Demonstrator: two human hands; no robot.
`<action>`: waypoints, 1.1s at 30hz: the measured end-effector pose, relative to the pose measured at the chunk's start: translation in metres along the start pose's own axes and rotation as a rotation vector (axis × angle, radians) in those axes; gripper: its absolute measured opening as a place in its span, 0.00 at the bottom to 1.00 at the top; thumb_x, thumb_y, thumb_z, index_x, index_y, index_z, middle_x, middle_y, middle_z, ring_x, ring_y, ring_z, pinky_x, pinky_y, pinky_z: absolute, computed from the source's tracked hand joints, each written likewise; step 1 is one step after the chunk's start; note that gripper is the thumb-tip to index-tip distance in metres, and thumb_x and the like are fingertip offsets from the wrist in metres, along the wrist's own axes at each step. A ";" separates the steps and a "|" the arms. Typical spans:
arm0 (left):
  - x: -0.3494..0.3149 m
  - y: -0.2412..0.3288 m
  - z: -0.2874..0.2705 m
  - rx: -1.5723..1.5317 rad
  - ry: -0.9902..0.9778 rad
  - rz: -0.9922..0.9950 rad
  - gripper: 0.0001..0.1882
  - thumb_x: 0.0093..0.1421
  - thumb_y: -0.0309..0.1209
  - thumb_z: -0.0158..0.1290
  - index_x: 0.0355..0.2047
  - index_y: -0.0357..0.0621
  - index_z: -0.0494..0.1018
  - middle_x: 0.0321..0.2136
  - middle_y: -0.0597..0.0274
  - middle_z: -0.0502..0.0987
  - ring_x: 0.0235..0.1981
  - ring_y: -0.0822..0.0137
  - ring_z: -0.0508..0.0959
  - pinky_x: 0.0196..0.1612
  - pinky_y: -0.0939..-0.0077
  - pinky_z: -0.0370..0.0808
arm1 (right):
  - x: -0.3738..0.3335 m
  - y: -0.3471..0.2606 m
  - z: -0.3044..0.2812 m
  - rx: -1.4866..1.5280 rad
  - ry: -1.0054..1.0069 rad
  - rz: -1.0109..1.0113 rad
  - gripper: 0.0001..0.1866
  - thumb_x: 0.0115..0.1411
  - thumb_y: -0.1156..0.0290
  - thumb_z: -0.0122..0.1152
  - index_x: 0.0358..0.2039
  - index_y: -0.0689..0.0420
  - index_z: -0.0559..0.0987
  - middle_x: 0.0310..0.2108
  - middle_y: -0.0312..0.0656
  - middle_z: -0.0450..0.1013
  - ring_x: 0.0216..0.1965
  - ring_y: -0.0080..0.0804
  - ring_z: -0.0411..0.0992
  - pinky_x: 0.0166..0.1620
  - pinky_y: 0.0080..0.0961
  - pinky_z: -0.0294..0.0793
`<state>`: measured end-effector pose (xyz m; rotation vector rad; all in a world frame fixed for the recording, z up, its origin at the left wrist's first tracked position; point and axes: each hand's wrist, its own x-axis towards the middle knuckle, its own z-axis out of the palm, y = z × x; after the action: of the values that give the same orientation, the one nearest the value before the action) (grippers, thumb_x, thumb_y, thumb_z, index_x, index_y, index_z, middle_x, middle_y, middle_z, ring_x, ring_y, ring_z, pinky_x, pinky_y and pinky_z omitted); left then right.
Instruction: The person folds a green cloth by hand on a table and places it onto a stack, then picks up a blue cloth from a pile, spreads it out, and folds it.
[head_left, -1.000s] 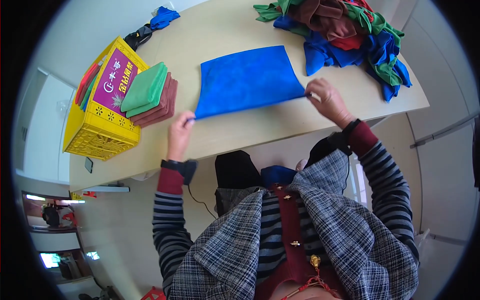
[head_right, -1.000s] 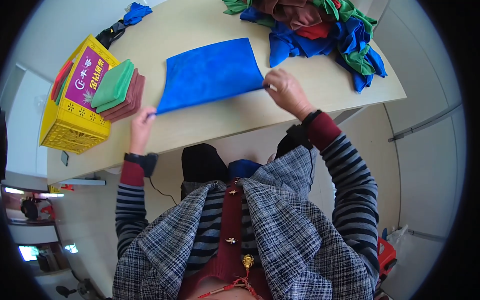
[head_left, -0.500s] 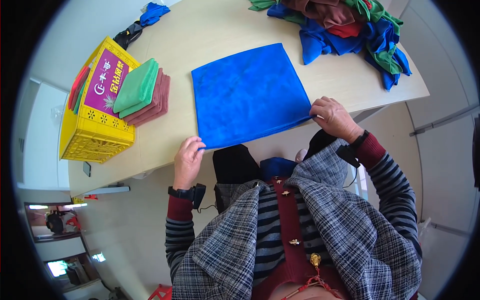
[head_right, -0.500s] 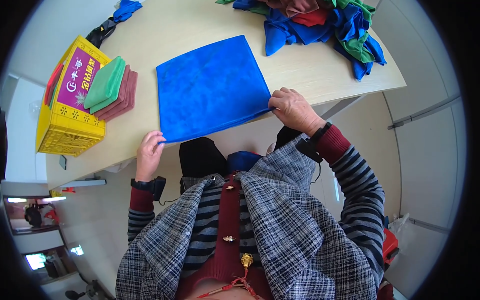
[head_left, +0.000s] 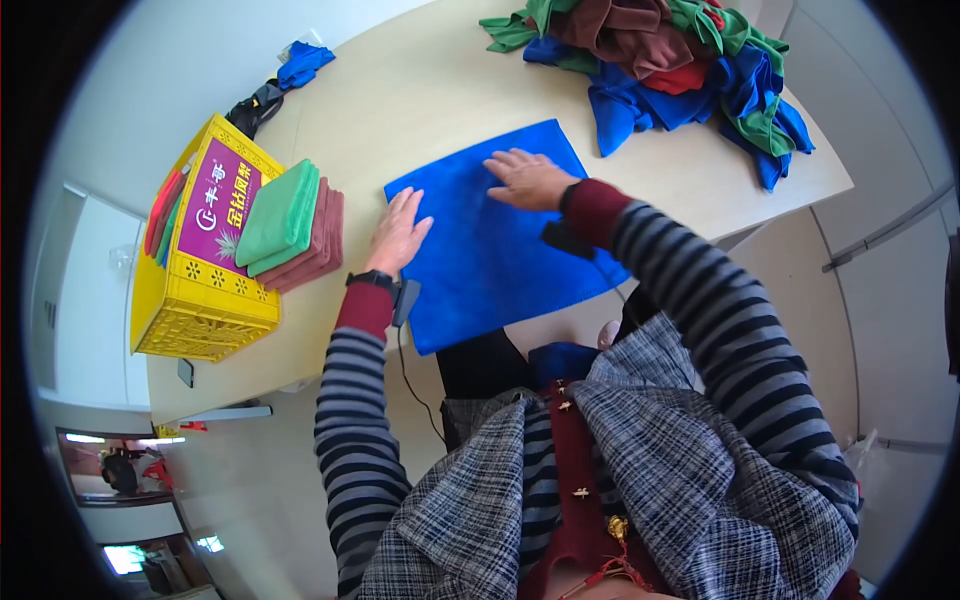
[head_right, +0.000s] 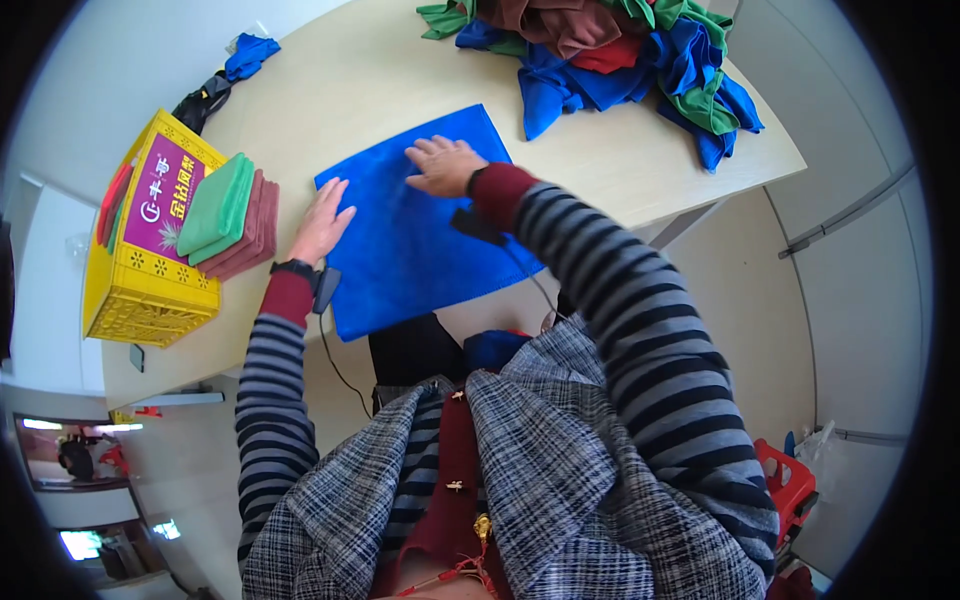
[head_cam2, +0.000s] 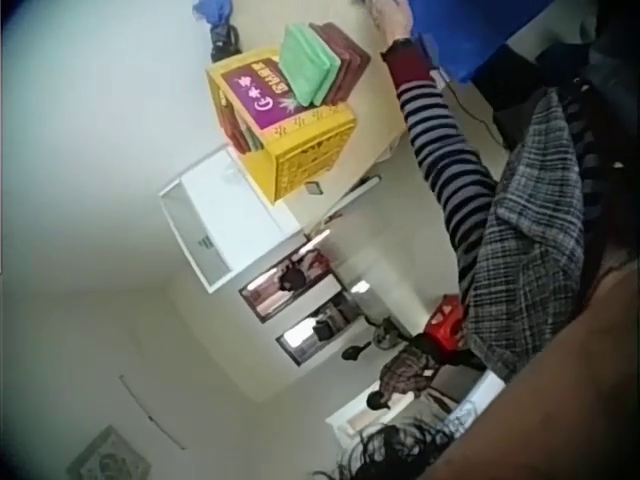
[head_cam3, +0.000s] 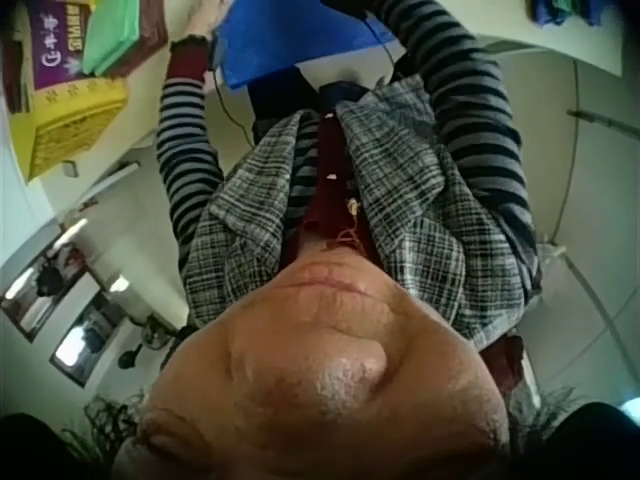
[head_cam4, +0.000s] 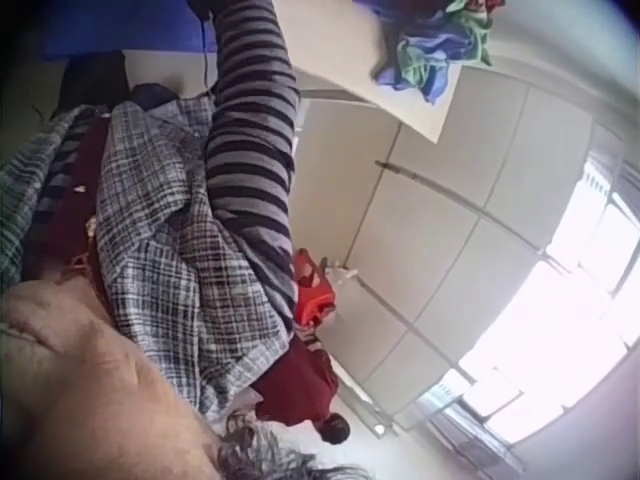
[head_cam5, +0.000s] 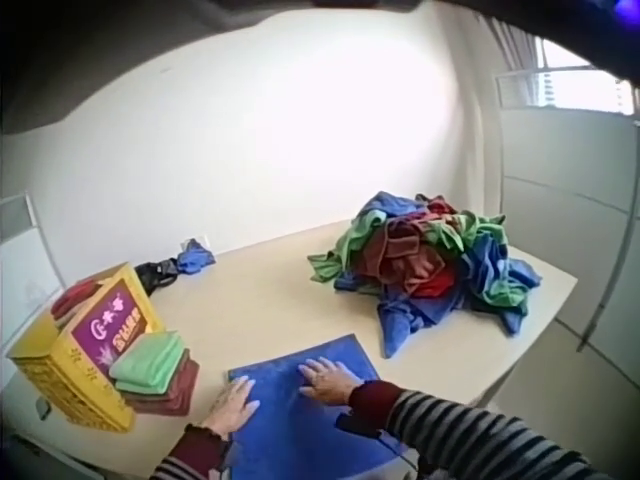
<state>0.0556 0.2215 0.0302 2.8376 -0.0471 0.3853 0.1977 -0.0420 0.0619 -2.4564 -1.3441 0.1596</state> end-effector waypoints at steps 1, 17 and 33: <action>0.013 0.002 0.006 0.003 0.008 0.008 0.28 0.65 0.39 0.52 0.63 0.43 0.63 0.64 0.44 0.63 0.66 0.48 0.62 0.66 0.61 0.60 | 0.014 -0.008 0.009 -0.050 -0.004 0.013 0.33 0.67 0.46 0.44 0.67 0.52 0.63 0.69 0.47 0.56 0.70 0.49 0.52 0.68 0.49 0.51; 0.040 -0.006 0.041 0.174 -0.018 -0.199 0.36 0.68 0.56 0.41 0.70 0.52 0.55 0.71 0.50 0.52 0.72 0.51 0.49 0.72 0.49 0.43 | 0.031 0.106 0.012 -0.180 0.148 0.270 0.35 0.67 0.43 0.39 0.68 0.51 0.61 0.71 0.43 0.53 0.72 0.46 0.45 0.71 0.45 0.44; -0.020 0.060 0.025 0.177 -0.087 -0.117 0.35 0.69 0.53 0.40 0.69 0.48 0.54 0.70 0.47 0.51 0.72 0.46 0.49 0.70 0.45 0.45 | -0.024 -0.052 0.049 -0.090 0.114 0.061 0.35 0.67 0.45 0.45 0.68 0.54 0.60 0.71 0.47 0.52 0.72 0.51 0.46 0.70 0.52 0.45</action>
<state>0.0385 0.1568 0.0178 3.0117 0.1413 0.2523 0.1308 -0.0248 0.0325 -2.5399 -1.2554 -0.0267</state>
